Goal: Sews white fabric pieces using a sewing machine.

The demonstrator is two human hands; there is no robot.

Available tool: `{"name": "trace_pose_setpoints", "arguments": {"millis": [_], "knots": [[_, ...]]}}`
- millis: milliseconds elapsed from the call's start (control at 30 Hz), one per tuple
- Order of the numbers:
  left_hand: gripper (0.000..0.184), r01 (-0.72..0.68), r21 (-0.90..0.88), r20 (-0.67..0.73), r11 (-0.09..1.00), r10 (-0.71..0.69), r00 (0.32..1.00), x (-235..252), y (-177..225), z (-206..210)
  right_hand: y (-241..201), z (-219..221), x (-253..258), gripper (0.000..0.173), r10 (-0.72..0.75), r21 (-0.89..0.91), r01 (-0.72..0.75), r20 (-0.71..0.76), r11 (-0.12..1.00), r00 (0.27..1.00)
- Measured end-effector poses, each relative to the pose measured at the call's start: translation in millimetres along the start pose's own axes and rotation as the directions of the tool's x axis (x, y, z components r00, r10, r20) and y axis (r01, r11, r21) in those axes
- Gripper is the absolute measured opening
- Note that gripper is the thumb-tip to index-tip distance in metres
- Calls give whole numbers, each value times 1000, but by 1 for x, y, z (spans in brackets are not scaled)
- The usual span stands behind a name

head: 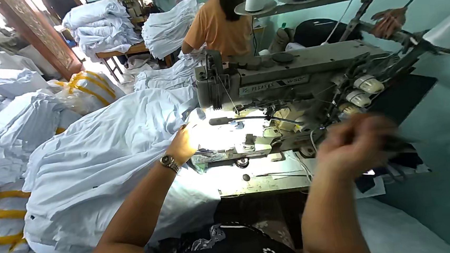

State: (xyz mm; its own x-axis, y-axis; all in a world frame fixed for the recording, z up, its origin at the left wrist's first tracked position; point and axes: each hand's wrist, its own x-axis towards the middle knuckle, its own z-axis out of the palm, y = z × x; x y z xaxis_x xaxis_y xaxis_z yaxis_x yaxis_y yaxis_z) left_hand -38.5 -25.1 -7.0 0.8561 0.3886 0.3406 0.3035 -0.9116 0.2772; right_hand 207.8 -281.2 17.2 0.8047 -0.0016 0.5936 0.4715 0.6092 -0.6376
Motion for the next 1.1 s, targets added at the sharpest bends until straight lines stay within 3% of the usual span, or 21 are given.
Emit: {"name": "trace_pose_setpoints", "arguments": {"millis": [67, 133, 200, 267, 333, 400, 467, 533, 633, 700, 800, 867, 1033, 1100], "knots": [[26, -9, 5, -7, 1000, 9, 1000, 0, -2, 2, -10, -13, 59, 16, -22, -117, -2, -205, 993, 978], [26, 5, 6, 13, 1000, -5, 1000, 1, -3, 2, 4, -33, 106, 30, 64, -197, -100, -182, 975, 981], [28, 23, 4, 36, 1000, -23, 999, 1, -2, 1, 34, -56, 143, 36, 224, -128, -219, 22, 967, 974], [29, 37, -4, 42, 999, -37, 998, 1, -2, 0, 50, -66, 157, 30, 345, -35, -347, 247, 937, 906], [30, 40, -12, 28, 999, -39, 999, 1, 0, 0, 58, -71, 167, 34, 365, -46, -381, 413, 923, 834], [29, 49, -23, 19, 999, -48, 999, 1, 2, -1, 53, -68, 176, 18, 457, -214, -408, 297, 888, 838], [30, 62, -36, 10, 997, -62, 998, -1, 4, -1, 42, -57, 187, 29, 539, -484, -415, 147, 771, 830], [29, 52, -29, -13, 998, -52, 999, -1, 5, 1, 33, -46, 204, 46, 578, -677, -356, 126, 644, 806], [29, 63, -22, -23, 998, -64, 998, -1, 6, 3, 14, -27, 220, 47, 647, -823, -343, 39, 452, 762], [31, 76, -21, -18, 997, -76, 997, 0, 4, 4, 7, -16, 220, 45, 665, -853, -339, 11, 396, 747], [38, 56, -36, -1, 998, -56, 998, 2, 4, 4, 20, -16, 226, 63, 685, -826, -394, -14, 403, 728], [34, 47, -70, -2, 996, -47, 999, 4, 7, 1, 27, -18, 226, 66, 657, -787, -406, -2, 464, 754], [24, 140, -102, 38, 985, -137, 990, 17, 8, 1, 57, -31, 234, 49, 539, -686, -350, 72, 637, 839], [24, 192, -95, 30, 977, -190, 981, 29, 0, 4, 53, -39, 221, 47, 474, -691, -367, -41, 622, 880]]}}
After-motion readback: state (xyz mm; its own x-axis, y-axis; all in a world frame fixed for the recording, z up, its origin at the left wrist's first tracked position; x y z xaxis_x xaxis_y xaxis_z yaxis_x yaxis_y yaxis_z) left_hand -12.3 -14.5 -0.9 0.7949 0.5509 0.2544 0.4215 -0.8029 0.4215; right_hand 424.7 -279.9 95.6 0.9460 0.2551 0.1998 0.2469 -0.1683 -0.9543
